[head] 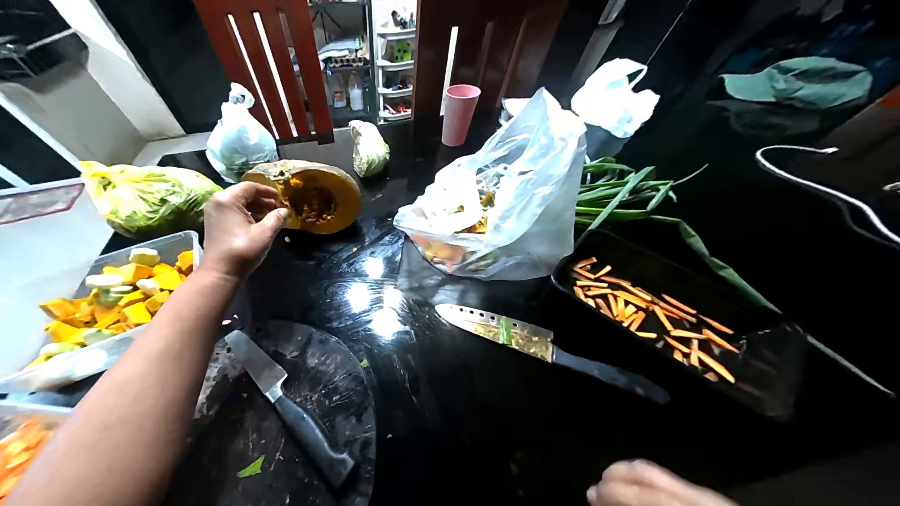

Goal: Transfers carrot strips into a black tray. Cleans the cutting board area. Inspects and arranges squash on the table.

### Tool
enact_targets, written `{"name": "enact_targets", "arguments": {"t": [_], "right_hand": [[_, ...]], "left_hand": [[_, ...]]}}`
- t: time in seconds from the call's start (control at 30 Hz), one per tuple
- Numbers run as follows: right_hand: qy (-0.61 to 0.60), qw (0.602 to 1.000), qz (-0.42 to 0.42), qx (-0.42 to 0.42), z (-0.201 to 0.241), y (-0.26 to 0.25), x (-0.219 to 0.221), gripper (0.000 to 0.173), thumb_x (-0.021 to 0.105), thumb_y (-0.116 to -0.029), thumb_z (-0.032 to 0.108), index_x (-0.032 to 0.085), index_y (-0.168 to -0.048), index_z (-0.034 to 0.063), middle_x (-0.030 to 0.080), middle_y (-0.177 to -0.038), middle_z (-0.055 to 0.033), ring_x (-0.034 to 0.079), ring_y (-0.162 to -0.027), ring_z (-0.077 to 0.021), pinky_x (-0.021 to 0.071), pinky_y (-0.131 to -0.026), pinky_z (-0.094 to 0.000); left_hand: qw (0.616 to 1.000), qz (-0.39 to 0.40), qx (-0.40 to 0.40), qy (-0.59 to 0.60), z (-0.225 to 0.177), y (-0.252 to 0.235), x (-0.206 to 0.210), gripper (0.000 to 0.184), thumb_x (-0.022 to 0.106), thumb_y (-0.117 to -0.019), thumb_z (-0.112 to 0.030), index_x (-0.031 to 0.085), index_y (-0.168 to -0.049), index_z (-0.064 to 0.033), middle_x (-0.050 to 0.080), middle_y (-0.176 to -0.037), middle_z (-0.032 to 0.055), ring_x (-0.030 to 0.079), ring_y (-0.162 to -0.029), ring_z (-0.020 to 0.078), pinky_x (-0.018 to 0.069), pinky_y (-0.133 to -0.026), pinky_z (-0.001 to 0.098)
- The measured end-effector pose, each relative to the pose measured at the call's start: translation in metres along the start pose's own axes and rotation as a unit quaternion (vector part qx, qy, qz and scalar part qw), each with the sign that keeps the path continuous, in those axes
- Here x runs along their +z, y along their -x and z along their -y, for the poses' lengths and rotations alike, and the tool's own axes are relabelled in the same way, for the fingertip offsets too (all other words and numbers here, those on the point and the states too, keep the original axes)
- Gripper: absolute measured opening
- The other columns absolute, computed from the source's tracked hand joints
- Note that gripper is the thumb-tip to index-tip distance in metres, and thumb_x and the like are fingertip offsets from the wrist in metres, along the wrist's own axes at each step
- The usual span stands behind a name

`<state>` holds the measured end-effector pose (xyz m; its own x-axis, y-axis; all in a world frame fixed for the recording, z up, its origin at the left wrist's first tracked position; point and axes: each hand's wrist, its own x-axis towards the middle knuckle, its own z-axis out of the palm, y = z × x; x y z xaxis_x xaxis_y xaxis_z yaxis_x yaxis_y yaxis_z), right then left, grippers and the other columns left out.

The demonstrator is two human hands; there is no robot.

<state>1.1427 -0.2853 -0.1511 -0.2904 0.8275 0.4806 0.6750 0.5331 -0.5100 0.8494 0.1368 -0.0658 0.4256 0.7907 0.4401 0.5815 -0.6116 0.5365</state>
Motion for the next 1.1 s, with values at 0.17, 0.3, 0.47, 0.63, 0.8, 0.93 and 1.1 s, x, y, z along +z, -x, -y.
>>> {"name": "enact_targets", "arguments": {"t": [0.17, 0.3, 0.47, 0.63, 0.8, 0.93, 1.1], "right_hand": [[0.181, 0.954, -0.206, -0.12, -0.037, -0.124, -0.046, 0.012, 0.06, -0.1011, 0.007, 0.069, -0.109, 0.0093, 0.071, -0.112, -0.0029, 0.065, -0.112, -0.0119, 0.0538, -0.099, -0.0276], [0.3, 0.942, -0.139, -0.057, -0.1, -0.222, -0.067, 0.016, 0.062, -0.0972, 0.007, 0.076, -0.101, -0.0002, 0.072, -0.111, -0.0192, 0.069, -0.106, -0.036, 0.0561, -0.09, -0.0512], [0.251, 0.96, -0.118, -0.032, -0.1, -0.293, -0.023, 0.034, 0.056, -0.1006, 0.018, 0.064, -0.072, 0.0004, 0.072, -0.105, -0.0201, 0.067, -0.103, -0.0384, 0.0529, -0.085, -0.0527], [0.045, 0.974, 0.031, 0.218, -0.117, -0.365, 0.058, 0.045, 0.042, -0.1109, 0.031, 0.06, -0.134, -0.0024, 0.058, -0.128, -0.031, 0.06, -0.116, -0.0468, 0.0463, -0.095, -0.0632], [-0.267, 0.865, -0.068, 0.418, -0.175, -0.406, 0.103, 0.063, 0.034, -0.1076, 0.058, 0.041, -0.156, 0.018, 0.053, -0.147, -0.0187, 0.054, -0.13, -0.0389, 0.0476, -0.094, -0.0654], [-0.33, 0.837, -0.101, 0.424, -0.179, -0.406, 0.111, 0.054, 0.04, -0.1086, 0.051, 0.041, -0.155, 0.0237, 0.052, -0.145, -0.0166, 0.056, -0.121, -0.0404, 0.0496, -0.08, -0.0652], [-0.332, 0.837, -0.116, 0.42, -0.184, -0.4, 0.114, 0.053, 0.041, -0.1098, 0.046, 0.039, -0.157, 0.0217, 0.05, -0.149, -0.0186, 0.056, -0.124, -0.0426, 0.0502, -0.084, -0.0693]], "left_hand": [[0.991, 0.002, -0.114, -0.075, 0.007, -0.036, 0.014, 0.076, 0.084, -0.0843, -0.015, 0.045, -0.148, 0.003, 0.052, -0.138, 0.0357, 0.052, -0.127, 0.0528, 0.0403, -0.106, 0.0663], [0.977, -0.016, -0.2, -0.077, 0.032, -0.054, 0.02, 0.103, 0.092, -0.0761, -0.023, 0.032, -0.159, -0.0073, 0.042, -0.148, 0.0365, 0.044, -0.135, 0.0543, 0.0381, -0.109, 0.0675], [0.977, -0.007, -0.208, -0.036, 0.061, -0.071, 0.025, 0.121, 0.095, -0.0716, -0.028, 0.019, -0.163, -0.0057, 0.032, -0.155, 0.0365, 0.04, -0.14, 0.0537, 0.0366, -0.112, 0.0648], [0.979, -0.017, -0.175, 0.099, 0.092, -0.077, 0.046, 0.114, 0.098, -0.0633, -0.031, 0.037, -0.156, -0.0053, 0.03, -0.157, 0.0323, 0.042, -0.14, 0.0453, 0.0446, -0.111, 0.0546], [0.978, -0.023, -0.177, 0.105, 0.075, -0.072, 0.029, 0.068, 0.08, -0.0872, -0.043, 0.059, -0.139, -0.0044, 0.039, -0.15, 0.03, 0.046, -0.134, 0.0445, 0.0431, -0.108, 0.0586], [0.968, -0.032, -0.229, 0.099, 0.086, -0.072, 0.028, 0.063, 0.061, -0.1026, -0.042, 0.047, -0.154, -0.0069, 0.028, -0.162, 0.0288, 0.033, -0.146, 0.0458, 0.0308, -0.118, 0.0589], [0.95, -0.045, -0.223, 0.215, 0.102, -0.083, 0.046, 0.066, 0.073, -0.0961, -0.031, 0.046, -0.15, -0.0049, 0.036, -0.153, 0.0357, 0.041, -0.139, 0.0487, 0.0379, -0.112, 0.0591]]}}
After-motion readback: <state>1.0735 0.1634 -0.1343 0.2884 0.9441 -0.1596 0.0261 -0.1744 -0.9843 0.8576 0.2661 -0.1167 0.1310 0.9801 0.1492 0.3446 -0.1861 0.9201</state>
